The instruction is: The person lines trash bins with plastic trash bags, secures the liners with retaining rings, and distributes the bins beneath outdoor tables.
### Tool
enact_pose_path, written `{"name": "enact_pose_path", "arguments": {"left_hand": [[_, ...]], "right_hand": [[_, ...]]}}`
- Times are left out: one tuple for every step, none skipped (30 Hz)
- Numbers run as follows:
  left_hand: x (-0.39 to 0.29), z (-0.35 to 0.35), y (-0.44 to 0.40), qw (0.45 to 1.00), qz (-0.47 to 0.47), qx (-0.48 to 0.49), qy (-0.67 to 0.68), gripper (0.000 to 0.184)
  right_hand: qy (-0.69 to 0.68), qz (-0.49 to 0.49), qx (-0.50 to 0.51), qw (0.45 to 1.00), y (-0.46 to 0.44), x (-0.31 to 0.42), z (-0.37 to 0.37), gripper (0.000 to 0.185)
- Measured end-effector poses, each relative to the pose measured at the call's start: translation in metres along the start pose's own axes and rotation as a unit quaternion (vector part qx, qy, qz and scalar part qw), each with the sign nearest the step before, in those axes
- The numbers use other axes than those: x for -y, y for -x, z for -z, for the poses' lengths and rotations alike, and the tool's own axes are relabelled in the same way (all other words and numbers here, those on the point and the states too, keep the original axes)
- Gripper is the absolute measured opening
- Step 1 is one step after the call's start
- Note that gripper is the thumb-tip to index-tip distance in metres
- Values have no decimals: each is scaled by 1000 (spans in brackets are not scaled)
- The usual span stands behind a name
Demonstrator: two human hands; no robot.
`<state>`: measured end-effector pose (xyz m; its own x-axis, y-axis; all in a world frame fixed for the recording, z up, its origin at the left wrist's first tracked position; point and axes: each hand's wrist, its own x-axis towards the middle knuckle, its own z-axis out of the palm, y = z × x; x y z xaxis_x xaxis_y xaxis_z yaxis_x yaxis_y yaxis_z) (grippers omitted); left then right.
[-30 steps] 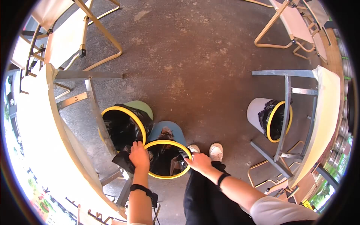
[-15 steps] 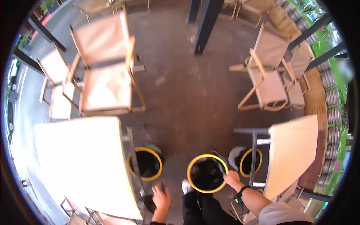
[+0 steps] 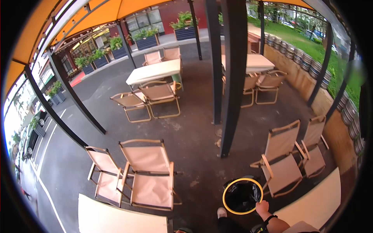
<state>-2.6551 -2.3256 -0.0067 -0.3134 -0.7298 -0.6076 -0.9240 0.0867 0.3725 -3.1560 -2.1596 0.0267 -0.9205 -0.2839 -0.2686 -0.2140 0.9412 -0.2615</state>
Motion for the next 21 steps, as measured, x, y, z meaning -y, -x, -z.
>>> {"name": "enact_pose_path", "arguments": {"left_hand": [[-21, 28, -21, 998, -24, -39, 42, 35], [-43, 54, -37, 996, -6, -50, 75, 34], [-92, 106, -42, 992, 11, -62, 108, 34], [-141, 158, -47, 987, 27, -74, 140, 33], [-160, 180, -58, 976, -11, -109, 190, 30], [-178, 206, -73, 970, -49, -134, 197, 30], [-202, 234, -86, 953, -72, -141, 259, 30], [-198, 230, -129, 947, -116, -139, 266, 33], [-188, 228, -169, 939, -147, -153, 272, 40], [-224, 270, -178, 933, -96, -130, 322, 37], [-238, 281, -209, 893, -131, -145, 405, 35], [-249, 295, -243, 865, -170, -150, 447, 34], [-263, 307, -285, 821, -215, -179, 497, 34], [-281, 352, -303, 842, -216, -125, 477, 33], [-297, 390, -324, 855, -218, -137, 451, 33], [-309, 413, -354, 843, -237, -150, 460, 34], [-319, 437, -382, 838, -242, -138, 469, 35], [-329, 463, -403, 835, -247, -122, 476, 37], [-338, 479, -433, 825, -273, -128, 478, 41], [-346, 492, -460, 816, -299, -131, 477, 45], [-359, 508, -476, 793, -315, -78, 516, 49]], "right_hand": [[-5, 10, 1, 1000, -20, 28, 1, 37], [-7, 19, 2, 1000, -39, 56, 1, 37], [-31, 17, 13, 999, -53, 92, 5, 36], [-25, 24, 40, 999, -65, 131, 14, 37], [-35, 13, 53, 998, -76, 165, 18, 39], [-46, 7, 66, 997, -96, 202, 17, 40], [-26, 91, 38, 995, -137, 204, -31, 35], [-139, 42, 101, 984, -172, 210, -60, 29], [-239, 2, 183, 954, -210, 243, -90, 24], [-330, -47, 248, 910, -231, 280, -99, 17], [-329, -30, 318, 888, -258, 312, -110, 15], [-332, -33, 340, 879, -284, 348, -108, 15], [-345, -42, 339, 874, -302, 390, -100, 15], [-348, -50, 334, 875, -315, 431, -87, 15], [-353, -52, 328, 875, -328, 471, -79, 15], [-360, -54, 323, 874, -342, 506, -70, 15], [-362, -55, 317, 875, -355, 537, -61, 15], [-366, -55, 310, 876, -369, 563, -54, 15], [-368, -52, 308, 876, -384, 593, -50, 15], [-373, -52, 302, 875, -399, 618, -44, 15], [-379, -51, 300, 874, -412, 638, -36, 15]]}}
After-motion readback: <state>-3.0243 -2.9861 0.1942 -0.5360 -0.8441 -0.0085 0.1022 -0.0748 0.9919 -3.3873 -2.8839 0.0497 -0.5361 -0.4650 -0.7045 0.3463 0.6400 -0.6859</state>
